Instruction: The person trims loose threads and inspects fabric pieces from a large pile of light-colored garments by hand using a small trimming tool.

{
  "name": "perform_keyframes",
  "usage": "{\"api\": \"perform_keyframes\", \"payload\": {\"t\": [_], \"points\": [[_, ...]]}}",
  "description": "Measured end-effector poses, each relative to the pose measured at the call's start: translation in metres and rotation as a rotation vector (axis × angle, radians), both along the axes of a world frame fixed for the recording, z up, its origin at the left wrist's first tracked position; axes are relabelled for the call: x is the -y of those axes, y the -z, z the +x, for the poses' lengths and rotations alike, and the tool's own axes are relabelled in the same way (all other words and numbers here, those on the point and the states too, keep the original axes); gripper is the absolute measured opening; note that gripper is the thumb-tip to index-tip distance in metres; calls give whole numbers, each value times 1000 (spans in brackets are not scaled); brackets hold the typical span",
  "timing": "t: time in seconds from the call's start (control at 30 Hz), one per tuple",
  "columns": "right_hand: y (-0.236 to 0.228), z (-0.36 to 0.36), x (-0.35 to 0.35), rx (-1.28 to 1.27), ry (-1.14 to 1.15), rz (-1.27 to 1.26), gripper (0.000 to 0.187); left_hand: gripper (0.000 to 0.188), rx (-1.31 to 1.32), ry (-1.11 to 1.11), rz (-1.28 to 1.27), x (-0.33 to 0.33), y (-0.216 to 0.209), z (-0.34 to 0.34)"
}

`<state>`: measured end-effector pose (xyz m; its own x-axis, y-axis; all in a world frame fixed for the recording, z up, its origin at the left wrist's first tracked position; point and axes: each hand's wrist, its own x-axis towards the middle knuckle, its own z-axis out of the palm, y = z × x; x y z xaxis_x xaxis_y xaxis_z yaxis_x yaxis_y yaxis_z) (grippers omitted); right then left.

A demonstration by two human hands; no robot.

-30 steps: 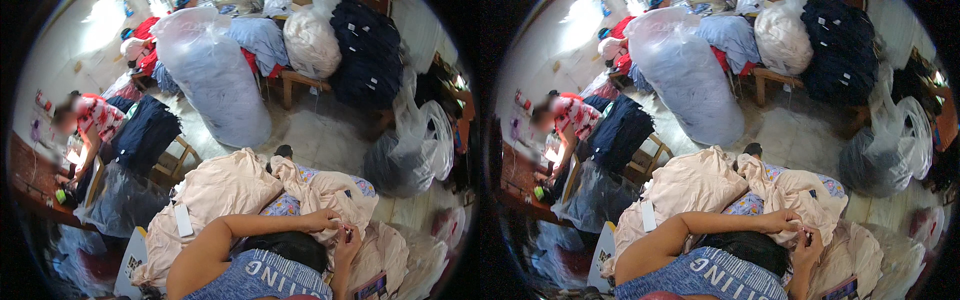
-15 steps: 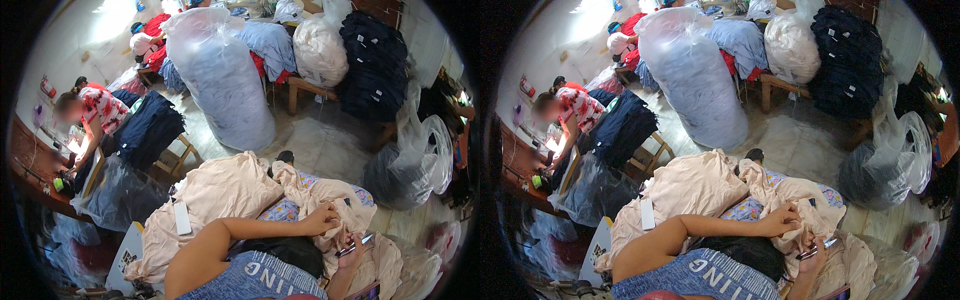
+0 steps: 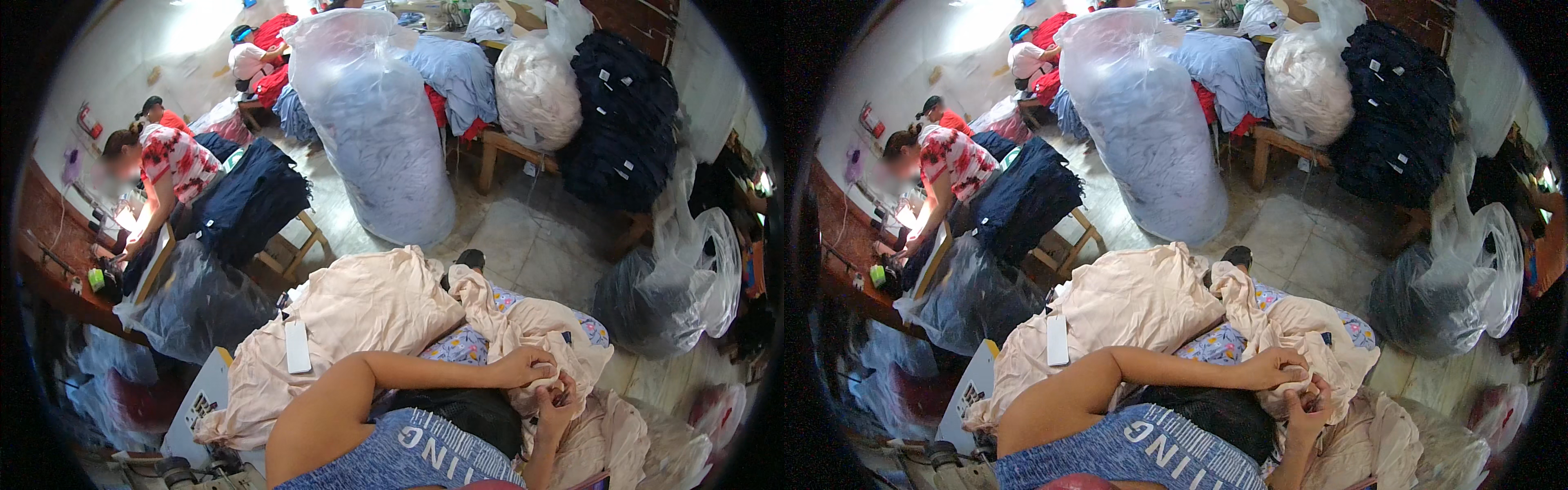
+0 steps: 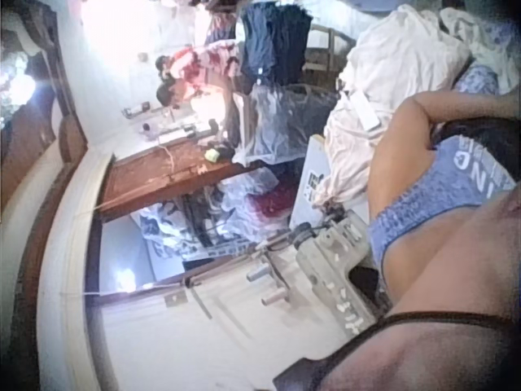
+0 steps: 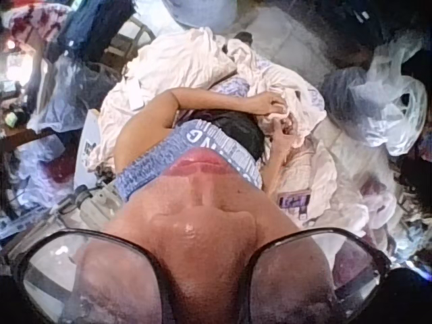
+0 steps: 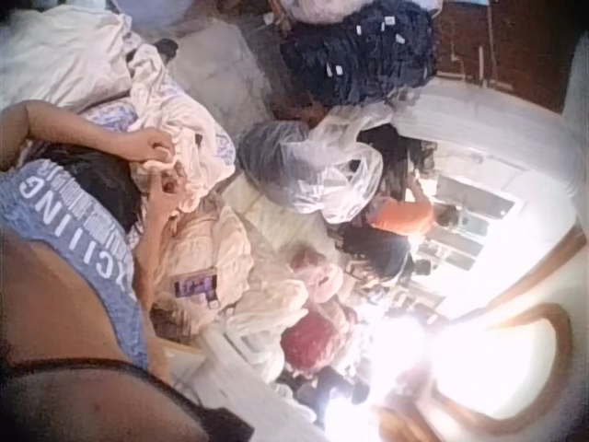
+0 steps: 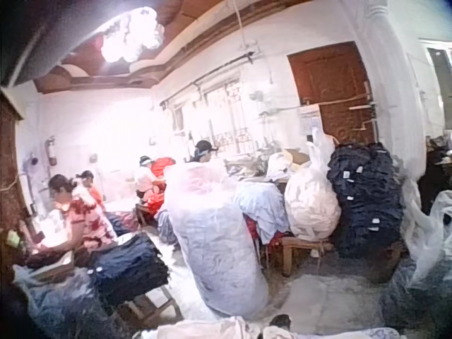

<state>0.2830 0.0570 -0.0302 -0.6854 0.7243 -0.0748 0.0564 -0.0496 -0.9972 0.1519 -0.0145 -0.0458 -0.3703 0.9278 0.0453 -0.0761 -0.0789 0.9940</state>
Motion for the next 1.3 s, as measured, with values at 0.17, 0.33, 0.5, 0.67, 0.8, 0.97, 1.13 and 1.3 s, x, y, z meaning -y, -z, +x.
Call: {"api": "perform_keyframes", "payload": {"t": [0.17, 0.33, 0.5, 0.67, 0.8, 0.97, 1.13, 1.3], "points": [[24, 6, -7, 109, -5, 85, 14, 20, 402, 124, -39, -4, 18, 1], [2, 12, -17, 17, -44, -75, 14, 21, 496, 282, -94, -4, 15, 1], [-18, 17, -32, 14, -172, 26, 22, 28, 174, 466, -98, -1, 7, -2], [-36, 37, -52, -13, -171, -57, 16, 25, 173, 465, 231, -13, -20, 9], [-60, 37, -46, -313, -121, -308, 13, 33, 671, 699, -36, -4, -93, 17], [-27, 14, -54, 110, 94, -269, 22, 59, 321, 352, -234, -15, -44, 20], [6, 20, -56, -4, -105, -137, 13, 50, 223, 474, -434, -22, -34, -7], [-19, 18, -57, 87, -143, -157, 13, 40, -53, 347, -121, -33, -12, 4]]}}
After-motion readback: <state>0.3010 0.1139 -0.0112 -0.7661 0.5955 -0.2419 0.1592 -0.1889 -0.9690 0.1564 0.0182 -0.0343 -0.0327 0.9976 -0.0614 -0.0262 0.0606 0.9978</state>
